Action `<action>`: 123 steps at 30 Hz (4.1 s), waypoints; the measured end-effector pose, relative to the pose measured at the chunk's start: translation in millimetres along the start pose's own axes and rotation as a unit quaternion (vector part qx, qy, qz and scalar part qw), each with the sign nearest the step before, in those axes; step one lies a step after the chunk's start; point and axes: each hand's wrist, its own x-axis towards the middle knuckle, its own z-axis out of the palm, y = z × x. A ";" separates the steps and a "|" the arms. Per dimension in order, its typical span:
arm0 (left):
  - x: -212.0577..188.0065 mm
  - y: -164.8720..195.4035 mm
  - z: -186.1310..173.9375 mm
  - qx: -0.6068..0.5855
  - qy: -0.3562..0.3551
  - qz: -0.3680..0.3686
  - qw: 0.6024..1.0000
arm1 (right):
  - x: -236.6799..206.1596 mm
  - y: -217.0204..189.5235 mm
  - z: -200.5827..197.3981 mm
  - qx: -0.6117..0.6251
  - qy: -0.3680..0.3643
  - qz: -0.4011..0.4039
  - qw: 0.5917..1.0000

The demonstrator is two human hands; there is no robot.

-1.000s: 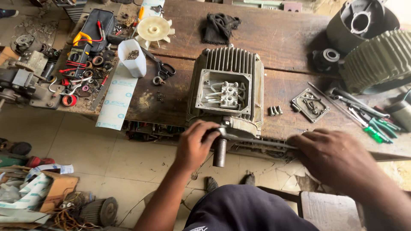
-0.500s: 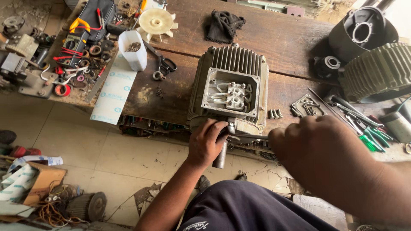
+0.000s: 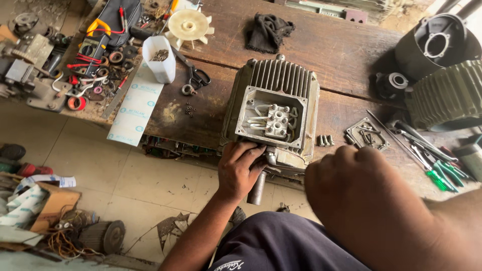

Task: The person works on an electric motor clamped at the edge of a workbench, using a screwdriver to loosen fasteners on the motor housing, then removes the rear fan cover and end shield by hand and fits the cover back onto the motor, using a metal rod to align and seat the parts.

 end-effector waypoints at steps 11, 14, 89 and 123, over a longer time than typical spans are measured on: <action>-3.7 -5.3 3.2 0.000 0.015 0.007 1.000 | 28.4 -4.9 -16.6 -0.129 0.034 -0.080 0.988; -7.9 -4.9 8.2 0.018 0.049 0.017 0.999 | 20.4 21.9 -17.4 -0.073 0.012 -0.083 0.994; -30.8 -1.4 64.9 0.113 0.236 -0.103 0.960 | 31.8 29.8 130.7 0.753 0.398 -0.290 0.437; -82.8 -139.5 29.6 -0.231 -0.070 -0.235 0.942 | 101.5 -45.3 3.9 0.318 0.253 -0.013 0.914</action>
